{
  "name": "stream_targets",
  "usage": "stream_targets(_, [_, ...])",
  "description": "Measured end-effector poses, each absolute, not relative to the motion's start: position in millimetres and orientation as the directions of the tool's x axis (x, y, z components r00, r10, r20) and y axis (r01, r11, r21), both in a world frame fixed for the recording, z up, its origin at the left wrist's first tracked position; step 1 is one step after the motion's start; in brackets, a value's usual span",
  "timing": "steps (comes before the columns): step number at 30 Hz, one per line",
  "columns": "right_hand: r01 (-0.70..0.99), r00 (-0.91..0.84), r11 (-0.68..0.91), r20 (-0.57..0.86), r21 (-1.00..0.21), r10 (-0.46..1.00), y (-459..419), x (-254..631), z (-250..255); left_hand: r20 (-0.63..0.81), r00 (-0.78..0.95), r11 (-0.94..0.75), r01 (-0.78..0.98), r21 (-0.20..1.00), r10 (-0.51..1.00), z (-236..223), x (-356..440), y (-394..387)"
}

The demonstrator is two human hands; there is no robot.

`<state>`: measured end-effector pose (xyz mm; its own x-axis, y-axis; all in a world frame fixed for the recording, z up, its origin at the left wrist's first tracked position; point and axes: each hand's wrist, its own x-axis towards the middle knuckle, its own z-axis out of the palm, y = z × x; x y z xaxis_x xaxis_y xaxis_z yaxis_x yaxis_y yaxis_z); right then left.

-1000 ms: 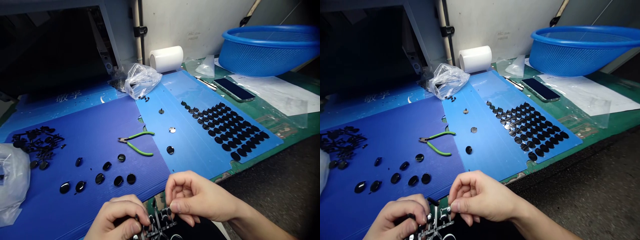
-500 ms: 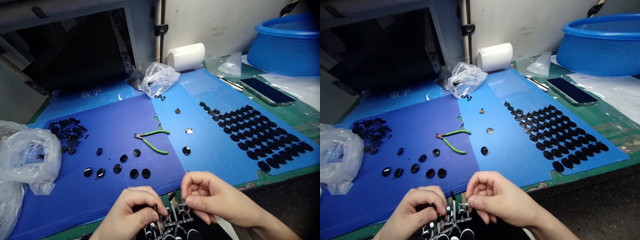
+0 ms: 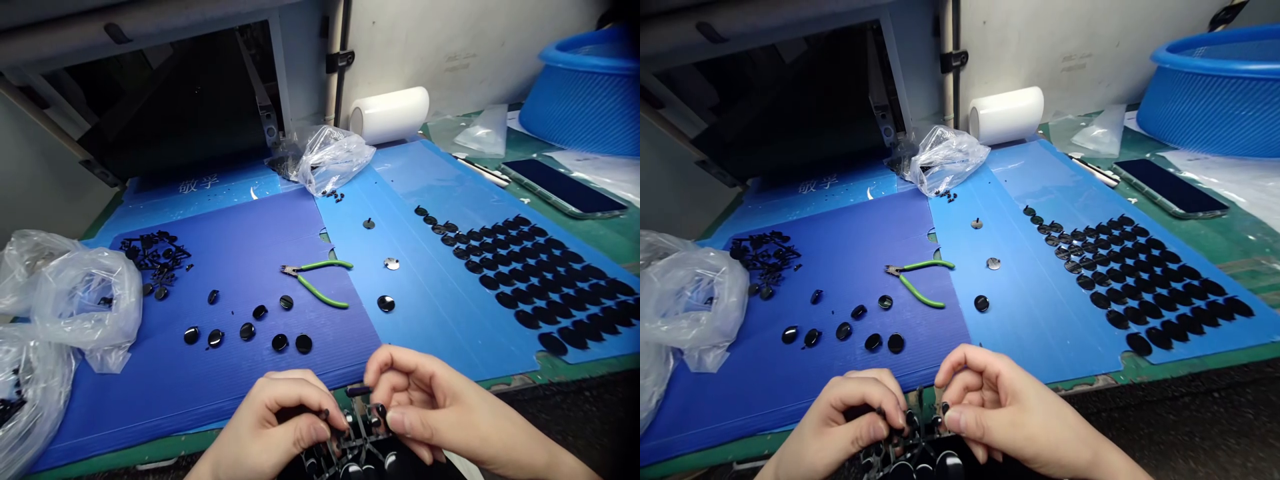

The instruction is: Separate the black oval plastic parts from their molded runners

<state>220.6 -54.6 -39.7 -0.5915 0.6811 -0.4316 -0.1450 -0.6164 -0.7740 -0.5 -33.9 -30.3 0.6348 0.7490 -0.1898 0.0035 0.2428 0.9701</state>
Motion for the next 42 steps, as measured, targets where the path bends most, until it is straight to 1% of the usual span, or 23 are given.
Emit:
stream_targets(7, [-0.099,-0.565,-0.566,-0.422,-0.818,0.709,-55.4,221.8,-41.1,-0.105,0.657,0.237,-0.116,0.964,0.747,-35.6,-4.3,-39.8])
stream_targets(15, [-0.069,-0.556,-0.574,-0.446,-0.816,0.701,-54.8,231.3,-42.1,-0.127,0.674,0.332,-0.185,0.925,0.728,-36.2,-5.9,-42.2])
stream_targets(25, [-0.074,-0.586,-0.590,-0.443,-0.804,0.678,-58.2,232.0,-41.2,-0.120,0.689,0.362,-0.217,0.907,0.715,-37.6,-4.7,-42.0])
stream_targets(35, [-0.074,-0.600,-0.597,-0.443,-0.799,0.666,-56.6,232.0,-40.9,-0.150,0.686,0.379,-0.195,0.904,0.712,-35.4,-4.0,-41.3])
stream_targets(42, [-0.078,-0.611,-0.617,-0.452,-0.783,0.650,-56.8,232.0,-41.3,-0.140,0.693,0.364,-0.187,0.912,0.707,-34.5,-3.4,-40.0])
